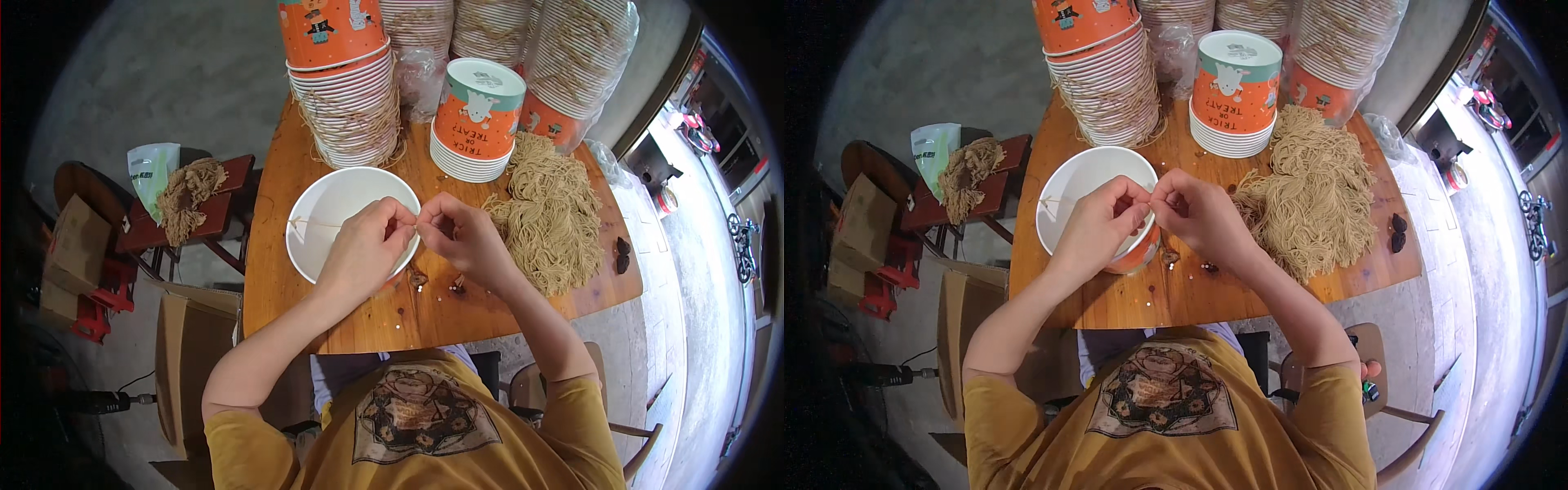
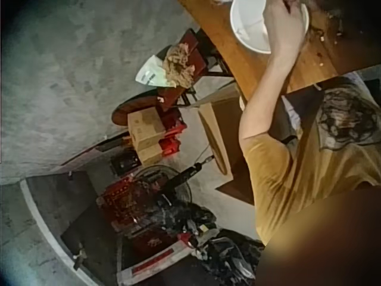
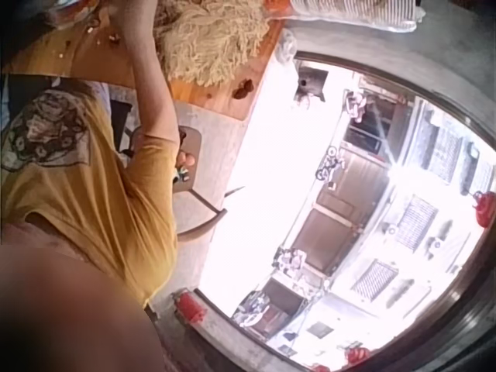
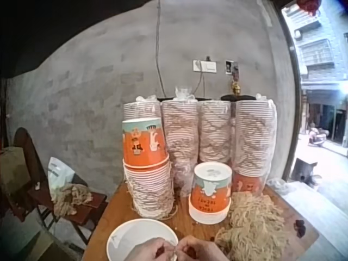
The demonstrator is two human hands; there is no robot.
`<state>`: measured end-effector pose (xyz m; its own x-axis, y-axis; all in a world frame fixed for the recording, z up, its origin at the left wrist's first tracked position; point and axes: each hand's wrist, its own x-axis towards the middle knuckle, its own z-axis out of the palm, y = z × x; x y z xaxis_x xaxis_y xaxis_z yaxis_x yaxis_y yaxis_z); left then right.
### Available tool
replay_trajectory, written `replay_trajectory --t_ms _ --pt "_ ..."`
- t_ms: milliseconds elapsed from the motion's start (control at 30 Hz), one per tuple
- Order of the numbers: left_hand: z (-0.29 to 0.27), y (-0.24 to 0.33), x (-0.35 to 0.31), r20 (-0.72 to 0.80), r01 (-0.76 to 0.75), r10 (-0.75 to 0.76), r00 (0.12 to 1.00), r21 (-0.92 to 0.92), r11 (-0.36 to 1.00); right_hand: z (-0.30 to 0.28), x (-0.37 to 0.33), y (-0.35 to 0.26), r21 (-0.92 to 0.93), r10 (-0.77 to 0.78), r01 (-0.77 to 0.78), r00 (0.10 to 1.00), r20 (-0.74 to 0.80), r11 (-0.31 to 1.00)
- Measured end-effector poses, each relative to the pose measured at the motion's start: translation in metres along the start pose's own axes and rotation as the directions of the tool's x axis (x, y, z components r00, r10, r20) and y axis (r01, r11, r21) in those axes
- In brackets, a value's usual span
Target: Threading and tying strings through pre-punched holes in paper bowls to create handles.
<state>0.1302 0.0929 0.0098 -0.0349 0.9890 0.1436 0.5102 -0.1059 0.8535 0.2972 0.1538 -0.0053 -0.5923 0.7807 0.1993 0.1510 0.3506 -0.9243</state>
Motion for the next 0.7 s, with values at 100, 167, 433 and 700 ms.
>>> replay_trajectory --t_ms 100,167,433,700 --pt "0.001 -0.003 0.003 0.015 0.041 -0.040 0.999 -0.049 0.998 0.000 0.000 0.000 0.057 0.023 -0.024 1.000 0.018 0.998" --pt "0.001 -0.006 0.004 0.011 0.037 -0.037 0.999 -0.059 0.998 -0.001 -0.001 0.001 -0.006 0.041 -0.041 0.999 0.010 0.999" --pt "0.003 -0.008 0.005 0.069 0.143 -0.125 0.990 -0.383 0.913 0.002 -0.002 0.012 0.040 -0.020 0.021 0.999 -0.041 0.999" --pt "0.000 0.001 0.005 0.073 0.096 -0.090 0.993 -0.082 0.992 0.000 -0.004 0.007 0.018 0.022 -0.021 0.999 -0.034 1.000"
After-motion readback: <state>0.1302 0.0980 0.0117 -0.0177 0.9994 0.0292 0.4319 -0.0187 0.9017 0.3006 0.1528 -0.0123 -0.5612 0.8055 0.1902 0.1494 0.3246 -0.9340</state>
